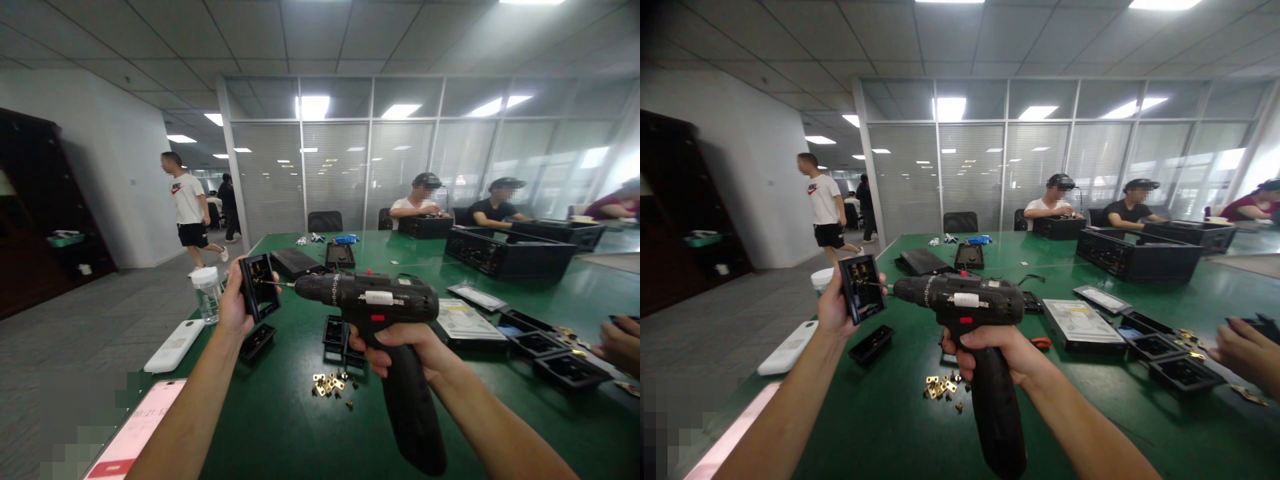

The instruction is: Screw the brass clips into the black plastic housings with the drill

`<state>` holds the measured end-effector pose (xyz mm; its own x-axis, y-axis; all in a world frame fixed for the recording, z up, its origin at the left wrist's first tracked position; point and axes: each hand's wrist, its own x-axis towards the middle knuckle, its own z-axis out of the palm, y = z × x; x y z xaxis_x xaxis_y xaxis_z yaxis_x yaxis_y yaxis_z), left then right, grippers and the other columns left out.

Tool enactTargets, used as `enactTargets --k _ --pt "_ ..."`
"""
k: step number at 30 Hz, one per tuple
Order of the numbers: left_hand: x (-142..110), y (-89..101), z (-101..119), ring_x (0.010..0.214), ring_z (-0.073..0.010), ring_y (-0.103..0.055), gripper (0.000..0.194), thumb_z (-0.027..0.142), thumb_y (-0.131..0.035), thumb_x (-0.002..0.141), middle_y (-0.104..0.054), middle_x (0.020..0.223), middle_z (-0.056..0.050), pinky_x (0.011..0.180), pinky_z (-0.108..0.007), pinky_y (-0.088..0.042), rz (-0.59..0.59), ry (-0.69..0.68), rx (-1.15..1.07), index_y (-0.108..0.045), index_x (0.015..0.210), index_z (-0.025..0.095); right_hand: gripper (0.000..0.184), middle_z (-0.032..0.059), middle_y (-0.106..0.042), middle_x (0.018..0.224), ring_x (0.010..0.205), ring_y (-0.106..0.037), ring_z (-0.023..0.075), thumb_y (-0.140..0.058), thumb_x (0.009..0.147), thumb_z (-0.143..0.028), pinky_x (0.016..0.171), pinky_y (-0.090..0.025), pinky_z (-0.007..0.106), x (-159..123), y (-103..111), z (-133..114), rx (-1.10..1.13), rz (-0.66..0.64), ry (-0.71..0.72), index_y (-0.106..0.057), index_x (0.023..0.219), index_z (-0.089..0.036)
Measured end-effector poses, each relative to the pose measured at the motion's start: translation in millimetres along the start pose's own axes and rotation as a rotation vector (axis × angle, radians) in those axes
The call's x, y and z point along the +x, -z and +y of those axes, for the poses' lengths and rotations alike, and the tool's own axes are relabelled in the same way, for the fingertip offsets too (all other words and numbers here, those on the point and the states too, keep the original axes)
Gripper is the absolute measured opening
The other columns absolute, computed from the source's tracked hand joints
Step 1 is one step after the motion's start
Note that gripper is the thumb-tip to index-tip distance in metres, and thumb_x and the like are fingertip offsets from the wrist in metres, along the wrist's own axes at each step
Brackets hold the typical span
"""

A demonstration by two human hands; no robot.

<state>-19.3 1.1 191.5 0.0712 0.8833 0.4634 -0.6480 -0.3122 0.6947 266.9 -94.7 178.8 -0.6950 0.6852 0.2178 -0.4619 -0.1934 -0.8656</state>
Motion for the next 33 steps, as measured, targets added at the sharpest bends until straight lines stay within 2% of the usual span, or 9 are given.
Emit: enactTargets --k 3,9,17,24,33 --pt "0.1 0.8 0.0 0.068 -0.0244 -0.072 0.046 0.051 -0.065 0.085 -0.071 0.094 -0.009 0.056 -0.036 -0.060 0.002 0.014 0.004 -0.054 0.116 0.018 0.033 0.0055 -0.059 0.088 0.057 -0.049 0.0033 -0.074 0.074 -0.025 0.056 -0.047 0.018 -0.1 0.1 -0.2 -0.001 0.012 -0.015 -0.067 0.101 -0.009" --pt "-0.2 -3.5 -0.2 0.074 -0.0246 -0.072 0.041 0.047 -0.066 0.086 -0.070 0.094 -0.007 0.057 -0.035 -0.060 0.005 -0.044 -0.011 -0.053 0.115 0.022 0.035 0.0057 -0.059 0.087 0.055 -0.047 0.0033 -0.075 0.070 -0.029 0.054 -0.044 0.019 0.2 -1.0 0.0 -0.029 0.064 -0.026 -0.069 0.099 -0.010" --pt "-0.5 -5.2 0.8 0.076 -0.0244 -0.072 0.038 0.047 -0.065 0.086 -0.070 0.093 -0.007 0.057 -0.034 -0.060 0.020 -0.031 -0.011 -0.054 0.113 0.021 0.030 0.0084 -0.059 0.085 0.057 -0.040 0.0061 -0.077 0.067 -0.039 0.053 -0.036 0.029 -4.4 -21.5 -6.7 -0.172 0.208 -0.023 -0.073 0.090 -0.019" --pt "-1.8 -6.6 2.3 0.069 -0.0236 -0.071 0.039 0.047 -0.064 0.087 -0.070 0.090 -0.007 0.055 -0.036 -0.060 0.017 -0.013 0.008 -0.052 0.115 0.022 0.033 0.0082 -0.058 0.084 0.056 -0.037 0.0065 -0.078 0.063 -0.043 0.052 -0.034 0.031 -3.4 -19.6 -6.8 -0.194 0.219 -0.040 -0.073 0.088 -0.022" --pt "-1.5 -6.8 1.6 0.078 -0.0253 -0.072 0.037 0.046 -0.061 0.089 -0.071 0.092 -0.008 0.060 -0.036 -0.061 0.022 -0.012 -0.012 -0.056 0.114 0.019 0.029 0.0069 -0.060 0.083 0.055 -0.040 0.0056 -0.077 0.065 -0.037 0.052 -0.037 0.027 -3.6 -20.8 -6.0 -0.176 0.219 -0.013 -0.073 0.088 -0.019"
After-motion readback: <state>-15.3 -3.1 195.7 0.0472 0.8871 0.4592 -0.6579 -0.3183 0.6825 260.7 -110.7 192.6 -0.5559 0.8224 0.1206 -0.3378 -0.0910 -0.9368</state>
